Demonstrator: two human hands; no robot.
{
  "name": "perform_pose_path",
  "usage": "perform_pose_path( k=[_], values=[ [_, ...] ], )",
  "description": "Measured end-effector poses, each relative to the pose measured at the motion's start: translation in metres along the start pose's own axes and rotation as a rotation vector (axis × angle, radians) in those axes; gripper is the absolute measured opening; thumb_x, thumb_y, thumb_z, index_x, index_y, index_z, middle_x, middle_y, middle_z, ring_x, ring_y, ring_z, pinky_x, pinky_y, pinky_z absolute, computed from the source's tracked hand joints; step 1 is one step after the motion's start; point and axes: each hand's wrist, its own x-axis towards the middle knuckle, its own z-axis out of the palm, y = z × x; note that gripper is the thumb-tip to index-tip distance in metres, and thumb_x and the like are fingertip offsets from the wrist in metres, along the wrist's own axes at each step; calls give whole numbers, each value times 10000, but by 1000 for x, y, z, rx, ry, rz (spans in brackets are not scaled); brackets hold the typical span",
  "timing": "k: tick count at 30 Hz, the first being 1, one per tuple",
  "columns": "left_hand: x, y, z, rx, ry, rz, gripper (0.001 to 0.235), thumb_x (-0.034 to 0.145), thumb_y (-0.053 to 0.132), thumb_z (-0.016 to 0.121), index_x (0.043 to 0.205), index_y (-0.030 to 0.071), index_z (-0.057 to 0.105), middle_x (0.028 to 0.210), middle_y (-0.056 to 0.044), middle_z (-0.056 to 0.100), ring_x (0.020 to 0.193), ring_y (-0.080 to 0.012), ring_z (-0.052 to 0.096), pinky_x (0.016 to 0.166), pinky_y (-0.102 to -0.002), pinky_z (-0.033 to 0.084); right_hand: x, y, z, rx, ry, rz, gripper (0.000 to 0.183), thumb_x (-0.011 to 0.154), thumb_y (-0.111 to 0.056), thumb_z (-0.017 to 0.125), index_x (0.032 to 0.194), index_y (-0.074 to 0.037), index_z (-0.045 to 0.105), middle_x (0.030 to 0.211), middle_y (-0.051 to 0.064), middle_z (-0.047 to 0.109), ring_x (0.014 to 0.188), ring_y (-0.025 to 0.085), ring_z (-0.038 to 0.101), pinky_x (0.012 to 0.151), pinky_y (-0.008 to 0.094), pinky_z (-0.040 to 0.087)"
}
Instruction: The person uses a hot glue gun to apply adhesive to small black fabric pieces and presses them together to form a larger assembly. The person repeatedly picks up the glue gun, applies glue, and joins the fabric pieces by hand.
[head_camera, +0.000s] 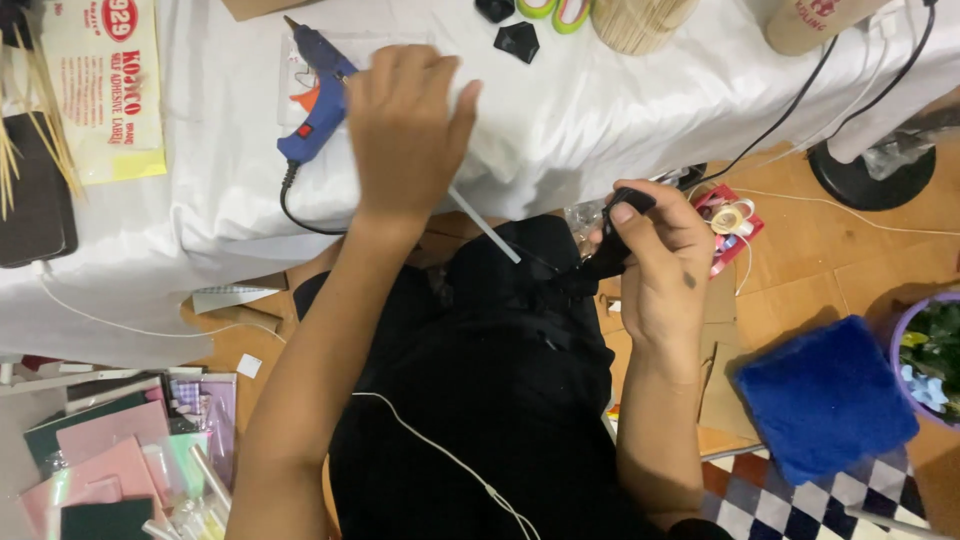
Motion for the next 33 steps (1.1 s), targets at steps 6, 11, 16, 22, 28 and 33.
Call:
perform_pose_path(
  k=[6, 11, 16, 22, 28, 33],
  values=[
    [27, 23, 110, 119, -296, -62, 466, 876, 610, 732, 917, 147, 764, 949, -18, 641, 956, -262, 574, 744, -419, 467, -1, 2, -2, -52, -108, -61, 141, 972, -4, 664, 1110, 1, 692, 886, 91, 621, 712, 219, 635, 687, 309, 543],
    [23, 17, 94, -7, -220, -123, 206, 793, 307, 689, 809, 106, 647, 763, -40, 602, 716, -270, 566, 488, -417, 460, 1, -5, 3, -103, -127, -32, 153, 966, -49, 681, 1102, 22, 691, 928, 99, 664, 738, 200, 639, 681, 293, 567],
    [29, 31, -7, -811, -265, -576, 148, 876, 84, 603, 737, 98, 556, 538, 75, 374, 549, -55, 330, 559, -258, 352, -1, 0, 5, -105, -109, 29, 164, 955, -63, 707, 1087, 34, 713, 904, 118, 723, 685, 187, 659, 625, 269, 569],
    [15, 62, -85, -1284, -447, -910, 210, 952, 220, 724, 773, 123, 671, 676, 78, 501, 678, -49, 461, 658, -209, 375, -8, 6, 20, -48, -25, 26, 115, 941, -30, 718, 1038, 30, 730, 777, 108, 699, 577, 159, 626, 513, 241, 531],
    [-11, 89, -78, -1334, -285, -819, 87, 864, 115, 839, 927, 104, 780, 718, -5, 663, 676, -21, 551, 548, -143, 491, -18, 0, 41, 5, 51, -58, 122, 896, 84, 732, 1014, 112, 725, 688, 118, 653, 602, 146, 680, 450, 272, 575],
    [-10, 88, -79, -1269, -229, -728, 106, 873, 133, 849, 943, 99, 777, 736, 2, 628, 680, -34, 538, 541, -147, 483, -21, -9, 44, 51, 54, -45, 139, 880, 84, 744, 1015, 112, 725, 640, 107, 634, 581, 161, 695, 481, 270, 598]
  ],
)
